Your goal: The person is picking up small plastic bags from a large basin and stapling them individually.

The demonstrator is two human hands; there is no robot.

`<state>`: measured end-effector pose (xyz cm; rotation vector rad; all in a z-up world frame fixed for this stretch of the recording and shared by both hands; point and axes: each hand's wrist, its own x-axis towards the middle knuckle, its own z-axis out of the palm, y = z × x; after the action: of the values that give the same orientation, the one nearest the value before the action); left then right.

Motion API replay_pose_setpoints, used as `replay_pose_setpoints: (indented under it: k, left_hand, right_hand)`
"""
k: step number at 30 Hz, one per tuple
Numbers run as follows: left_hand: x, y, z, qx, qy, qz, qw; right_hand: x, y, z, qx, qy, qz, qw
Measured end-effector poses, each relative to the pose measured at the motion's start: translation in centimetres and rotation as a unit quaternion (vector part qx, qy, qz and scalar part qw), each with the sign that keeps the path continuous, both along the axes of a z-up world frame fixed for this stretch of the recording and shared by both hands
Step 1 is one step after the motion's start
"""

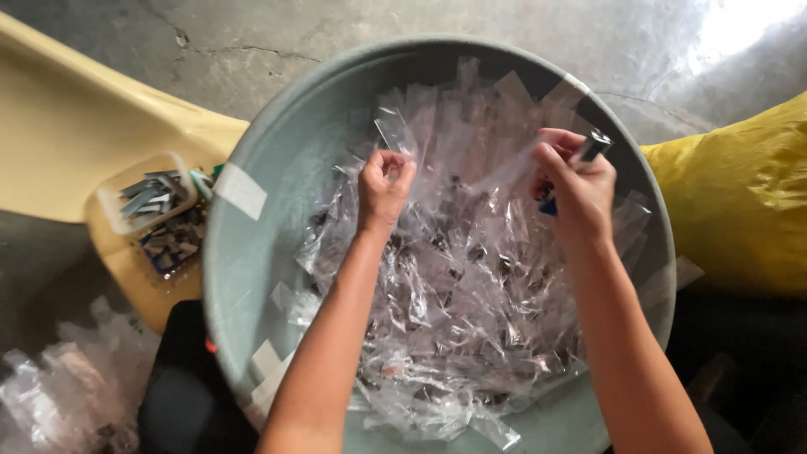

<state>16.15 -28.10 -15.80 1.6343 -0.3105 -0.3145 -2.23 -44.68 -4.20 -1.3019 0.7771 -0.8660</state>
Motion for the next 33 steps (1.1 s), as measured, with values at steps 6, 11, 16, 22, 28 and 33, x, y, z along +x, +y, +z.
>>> replay_pose_setpoints:
  k: [6, 11, 16, 22, 28, 33]
  left_hand:
    - [-4.8, 4.1, 15.7, -0.187, 0.059, -0.133, 0.972]
    - [-8.9, 6.8, 20.3, -0.152, -0.02, -0.15, 0.977]
    - [-11.9, 9.9, 23.1, -0.108, -0.086, -0.164, 0.977]
    - [-12.0, 12.5, 23.8, -0.112, -0.021, -0.211, 0.971]
    - [-11.8, 13.5, 24.1, -0.157, 0.046, -0.185, 0.969]
    - [-13.0, 14.0, 24.3, -0.147, 0.021, -0.202, 0.968]
  right_hand:
    - [-4.3, 5.7, 8.3, -0.121, 0.051, 0.109, 0.985]
    - [-4.7, 8.9, 13.5, -0.058, -0.002, 0.176, 0.983]
    - [-3.9, 10.4, 15.7, 0.001, -0.049, 0.173, 0.984]
    - [-4.1, 10.1, 14.8, 0.049, -0.08, 0.167, 0.982]
    - [-4.7, 12.4, 16.2, -0.013, -0.04, 0.233, 0.971]
    - [-3.7, 12.9, 14.8, -0.016, -0.05, 0.249, 0.967]
